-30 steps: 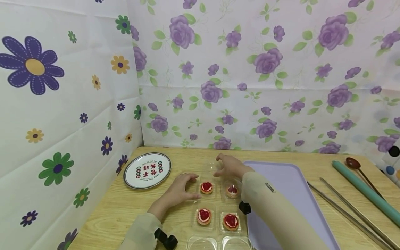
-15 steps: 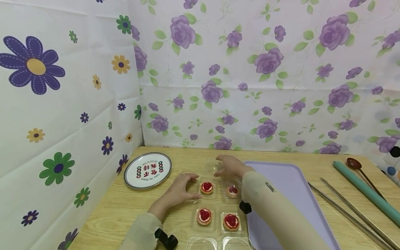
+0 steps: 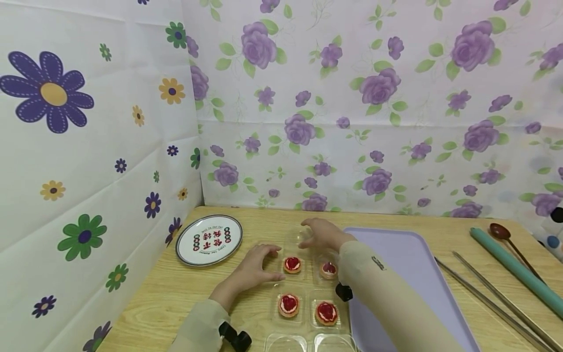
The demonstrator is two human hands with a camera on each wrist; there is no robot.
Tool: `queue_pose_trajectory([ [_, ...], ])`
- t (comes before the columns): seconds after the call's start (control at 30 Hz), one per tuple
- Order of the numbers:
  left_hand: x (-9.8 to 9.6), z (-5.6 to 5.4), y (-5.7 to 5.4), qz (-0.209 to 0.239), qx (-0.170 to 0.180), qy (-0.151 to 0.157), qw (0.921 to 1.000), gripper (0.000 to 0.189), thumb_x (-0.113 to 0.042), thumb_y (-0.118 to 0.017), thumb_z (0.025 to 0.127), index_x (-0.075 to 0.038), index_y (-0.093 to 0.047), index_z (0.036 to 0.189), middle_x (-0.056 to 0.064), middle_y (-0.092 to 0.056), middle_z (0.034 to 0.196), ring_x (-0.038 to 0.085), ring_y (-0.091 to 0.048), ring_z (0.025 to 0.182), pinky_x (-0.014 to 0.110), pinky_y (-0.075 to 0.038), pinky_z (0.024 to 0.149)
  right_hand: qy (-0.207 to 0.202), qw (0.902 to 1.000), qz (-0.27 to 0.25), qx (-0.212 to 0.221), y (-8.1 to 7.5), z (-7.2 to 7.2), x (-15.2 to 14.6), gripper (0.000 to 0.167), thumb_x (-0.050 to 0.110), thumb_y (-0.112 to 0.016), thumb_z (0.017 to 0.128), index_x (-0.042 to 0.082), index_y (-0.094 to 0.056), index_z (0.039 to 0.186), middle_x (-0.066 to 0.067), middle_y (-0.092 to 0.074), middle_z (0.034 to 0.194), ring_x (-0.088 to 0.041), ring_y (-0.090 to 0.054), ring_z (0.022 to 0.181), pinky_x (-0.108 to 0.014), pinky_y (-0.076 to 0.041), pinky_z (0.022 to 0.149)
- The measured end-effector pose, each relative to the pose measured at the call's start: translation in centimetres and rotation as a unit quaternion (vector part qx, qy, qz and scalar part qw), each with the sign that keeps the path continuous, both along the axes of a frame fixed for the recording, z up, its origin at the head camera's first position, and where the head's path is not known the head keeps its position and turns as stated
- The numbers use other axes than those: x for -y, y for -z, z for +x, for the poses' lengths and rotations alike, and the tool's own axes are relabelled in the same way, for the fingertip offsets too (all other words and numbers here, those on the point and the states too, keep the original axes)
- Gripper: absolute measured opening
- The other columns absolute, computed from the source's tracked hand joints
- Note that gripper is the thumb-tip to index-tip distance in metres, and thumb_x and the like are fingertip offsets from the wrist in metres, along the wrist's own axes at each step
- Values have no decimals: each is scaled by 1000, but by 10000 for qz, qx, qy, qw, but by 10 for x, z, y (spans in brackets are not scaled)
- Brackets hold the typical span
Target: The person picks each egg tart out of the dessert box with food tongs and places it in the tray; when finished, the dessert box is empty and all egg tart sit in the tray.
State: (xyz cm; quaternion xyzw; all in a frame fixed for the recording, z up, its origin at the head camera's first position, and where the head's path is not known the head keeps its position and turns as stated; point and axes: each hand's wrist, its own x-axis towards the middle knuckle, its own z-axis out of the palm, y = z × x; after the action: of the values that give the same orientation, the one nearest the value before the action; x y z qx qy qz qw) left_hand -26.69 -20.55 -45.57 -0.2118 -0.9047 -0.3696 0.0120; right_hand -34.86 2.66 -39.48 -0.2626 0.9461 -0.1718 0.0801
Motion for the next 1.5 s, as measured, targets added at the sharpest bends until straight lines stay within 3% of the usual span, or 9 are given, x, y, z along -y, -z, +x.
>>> queue_pose_trajectory([
  [0.33, -7, 1, -2, 27, -8, -13, 10000, 80, -42, -82, 71, -12, -49, 138, 7, -59, 121, 26, -52, 116, 51, -39, 105, -165, 9995, -27, -268, -8, 5, -16, 71, 35, -74, 83, 0, -46, 138, -22, -53, 137, -38, -49, 128, -49, -37, 111],
  [0.5, -9, 3, -8, -226, -313, -167, 9991, 82, -43, -82, 70, -13, -48, 139, 10, -55, 130, 30, -50, 122, 52, -40, 106, -250, 9989, -105, -379, -13, 7, -22, 71, 35, -74, 83, 1, -45, 139, -20, -49, 142, -37, -48, 129, -48, -37, 111],
  [0.7, -15, 8, -25, -503, -903, -129, 9946, 80, -41, -83, 70, -11, -50, 137, 12, -54, 134, 33, -48, 126, 54, -36, 107, -346, 9983, -226, -408, -24, 17, -28, 72, 36, -73, 84, 4, -44, 142, -17, -48, 144, -34, -61, 113, -47, -48, 100],
  [1.0, -33, 13, -52, -825, -1220, -11, 9891, 83, -43, -84, 68, -12, -50, 137, 14, -53, 132, 33, -48, 123, 55, -38, 104, -281, 9982, -337, -416, -45, 41, -48, 73, 42, -70, 85, 13, -41, 145, -12, -48, 144, -30, -59, 117, -47, -51, 94],
  [1.23, -46, 10, -65, -1038, -1040, 244, 9888, 82, -41, -85, 68, -13, -50, 137, 12, -55, 129, 34, -49, 123, 54, -38, 105, -372, 9970, -359, -574, -52, 55, -60, 72, 41, -73, 83, 12, -45, 142, -12, -49, 143, -31, -59, 117, -47, -50, 95],
  [1.5, -62, 4, -58, -1308, -927, 619, 9851, 81, -43, -83, 70, -12, -50, 136, 11, -56, 130, 32, -49, 122, 54, -38, 105, -533, 9961, -266, -650, -43, 69, -66, 75, 38, -75, 82, 9, -43, 143, -14, -50, 142, -31, -56, 120, -47, -49, 98],
])
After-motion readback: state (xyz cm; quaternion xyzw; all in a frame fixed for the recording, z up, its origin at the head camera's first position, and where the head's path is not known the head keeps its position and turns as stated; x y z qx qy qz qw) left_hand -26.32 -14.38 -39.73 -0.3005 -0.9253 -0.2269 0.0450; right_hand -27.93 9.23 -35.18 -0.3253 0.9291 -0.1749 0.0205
